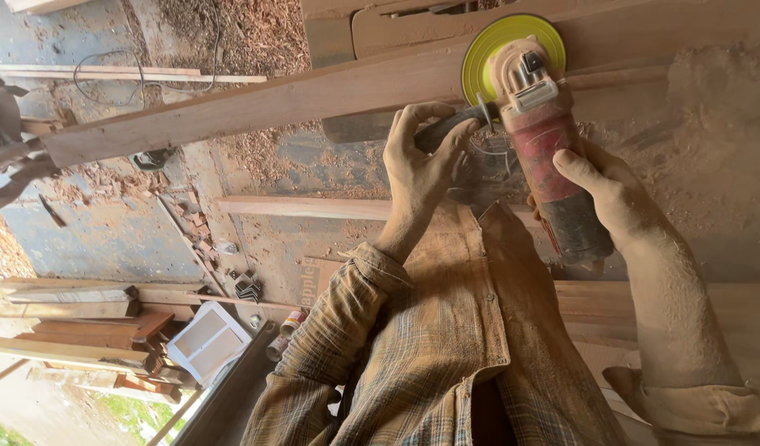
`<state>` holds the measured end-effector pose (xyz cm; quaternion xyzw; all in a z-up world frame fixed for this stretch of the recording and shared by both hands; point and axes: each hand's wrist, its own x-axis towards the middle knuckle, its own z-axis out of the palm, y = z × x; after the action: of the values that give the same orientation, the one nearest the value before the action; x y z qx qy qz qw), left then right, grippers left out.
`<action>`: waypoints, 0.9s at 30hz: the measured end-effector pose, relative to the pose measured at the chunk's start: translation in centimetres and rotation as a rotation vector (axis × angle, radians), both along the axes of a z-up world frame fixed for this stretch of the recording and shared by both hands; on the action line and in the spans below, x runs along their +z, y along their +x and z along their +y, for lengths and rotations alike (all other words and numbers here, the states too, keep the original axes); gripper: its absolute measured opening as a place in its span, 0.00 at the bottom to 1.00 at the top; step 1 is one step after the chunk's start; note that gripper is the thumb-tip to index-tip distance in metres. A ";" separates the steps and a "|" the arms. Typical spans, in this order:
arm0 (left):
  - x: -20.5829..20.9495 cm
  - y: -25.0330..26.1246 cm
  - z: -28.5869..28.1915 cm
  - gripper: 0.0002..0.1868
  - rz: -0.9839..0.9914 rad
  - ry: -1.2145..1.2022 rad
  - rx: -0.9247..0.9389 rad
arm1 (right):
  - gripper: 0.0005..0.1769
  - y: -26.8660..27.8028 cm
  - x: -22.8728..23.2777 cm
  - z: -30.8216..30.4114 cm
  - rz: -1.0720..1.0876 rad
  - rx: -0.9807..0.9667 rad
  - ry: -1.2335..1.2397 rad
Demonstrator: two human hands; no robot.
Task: The person sands the surface of a long wooden beam using a handheld power sander, moving it along the length of the wood while standing in a workshop.
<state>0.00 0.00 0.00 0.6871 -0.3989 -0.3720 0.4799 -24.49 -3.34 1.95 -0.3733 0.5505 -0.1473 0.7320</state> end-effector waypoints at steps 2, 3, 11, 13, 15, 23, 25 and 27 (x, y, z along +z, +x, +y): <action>0.0 -0.6 -0.4 0.20 0.046 0.005 -0.030 | 0.37 -0.8 -0.1 0.1 -0.044 0.006 -0.099; 0.0 -1.0 -0.5 0.20 0.045 0.010 -0.035 | 0.37 -1.1 0.0 0.2 -0.045 0.002 -0.093; 0.2 -5.5 -1.9 0.19 0.154 0.027 -0.052 | 0.35 -5.0 2.0 -0.7 0.044 -0.094 0.145; 0.4 -6.9 -2.4 0.19 0.169 0.019 -0.069 | 0.35 -6.5 2.1 -1.1 0.024 -0.085 0.134; 0.5 -8.5 -3.0 0.19 0.190 0.008 -0.081 | 0.34 -8.4 1.9 -1.9 0.011 -0.071 0.121; 0.2 -16.5 -5.3 0.19 0.089 0.021 -0.060 | 0.35 -16.5 2.0 -4.3 0.021 -0.052 0.101; 0.0 -18.7 -5.8 0.19 0.129 -0.002 -0.058 | 0.36 -18.4 2.0 -4.8 0.044 -0.071 0.105; -0.3 -20.6 -6.4 0.20 0.165 -0.027 -0.054 | 0.37 -20.1 1.9 -5.3 0.062 -0.088 0.104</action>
<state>-20.61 -6.42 -0.32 0.6365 -0.3815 -0.4347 0.5102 -44.60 -8.62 3.88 -0.3145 0.5958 -0.1388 0.7259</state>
